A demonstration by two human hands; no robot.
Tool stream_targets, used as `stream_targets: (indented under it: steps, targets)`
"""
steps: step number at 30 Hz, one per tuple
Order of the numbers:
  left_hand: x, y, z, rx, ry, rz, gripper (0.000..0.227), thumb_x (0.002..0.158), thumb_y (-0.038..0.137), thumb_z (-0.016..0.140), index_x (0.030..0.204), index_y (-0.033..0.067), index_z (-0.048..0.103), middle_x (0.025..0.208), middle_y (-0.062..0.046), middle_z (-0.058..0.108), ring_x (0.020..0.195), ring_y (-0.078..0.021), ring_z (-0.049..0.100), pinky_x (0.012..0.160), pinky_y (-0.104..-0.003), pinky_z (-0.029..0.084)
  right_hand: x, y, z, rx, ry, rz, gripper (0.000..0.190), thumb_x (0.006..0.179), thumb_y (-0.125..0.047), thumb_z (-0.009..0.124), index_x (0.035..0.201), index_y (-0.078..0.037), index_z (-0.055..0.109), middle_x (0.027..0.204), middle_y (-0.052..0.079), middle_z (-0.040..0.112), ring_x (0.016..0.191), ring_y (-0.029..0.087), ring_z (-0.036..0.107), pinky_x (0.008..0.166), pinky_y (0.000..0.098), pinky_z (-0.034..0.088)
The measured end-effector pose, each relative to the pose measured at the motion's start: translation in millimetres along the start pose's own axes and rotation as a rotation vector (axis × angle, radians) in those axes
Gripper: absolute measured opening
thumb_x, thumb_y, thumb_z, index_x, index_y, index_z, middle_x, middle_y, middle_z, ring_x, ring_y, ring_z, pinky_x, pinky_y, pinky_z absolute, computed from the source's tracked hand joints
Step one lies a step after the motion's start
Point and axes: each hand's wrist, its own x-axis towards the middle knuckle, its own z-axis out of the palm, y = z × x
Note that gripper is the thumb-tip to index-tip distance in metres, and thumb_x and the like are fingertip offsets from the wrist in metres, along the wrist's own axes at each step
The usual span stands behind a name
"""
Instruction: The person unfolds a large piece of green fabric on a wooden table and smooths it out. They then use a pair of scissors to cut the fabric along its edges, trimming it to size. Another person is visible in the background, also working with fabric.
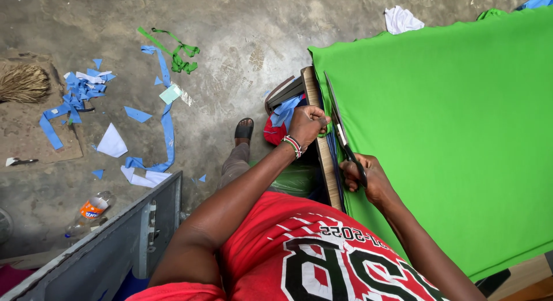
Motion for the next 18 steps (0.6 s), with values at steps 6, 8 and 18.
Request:
stream_targets:
  steps: [6, 8, 18]
  targets:
    - [1.4, -1.2, -2.4, 0.064, -0.019, -0.003, 0.007, 0.08, -0.001, 0.076, 0.084, -0.0024, 0.07, 0.062, -0.013, 0.068, 0.053, -0.0131, 0.069, 0.05, -0.021, 0.057, 11.4, 2.4, -6.0, 0.002, -0.029, 0.052, 0.038, 0.092, -0.038, 0.076, 0.077, -0.008, 0.06, 0.058, 0.006, 0.047, 0.048, 0.019, 0.053, 0.047, 0.0339, 0.049]
    - [-4.1, 5.3, 0.2, 0.091, -0.035, 0.019, 0.007, 0.081, -0.001, 0.077, 0.085, -0.0018, 0.071, 0.063, -0.013, 0.069, 0.053, -0.0131, 0.069, 0.05, -0.02, 0.055, 23.3, 1.0, -7.8, -0.052, -0.051, 0.006, 0.045, 0.099, -0.049, 0.066, 0.081, -0.009, 0.062, 0.062, 0.006, 0.046, 0.056, 0.021, 0.056, 0.057, 0.0335, 0.05]
    - [-6.5, 20.3, -3.4, 0.217, -0.086, 0.019, 0.004, 0.081, 0.0, 0.072, 0.085, -0.0018, 0.072, 0.063, -0.013, 0.07, 0.057, -0.014, 0.07, 0.053, -0.021, 0.054, 27.9, -13.0, 3.4, 0.025, -0.007, 0.04, 0.022, 0.083, -0.014, 0.073, 0.07, -0.003, 0.06, 0.053, 0.005, 0.042, 0.04, 0.015, 0.049, 0.038, 0.0309, 0.048]
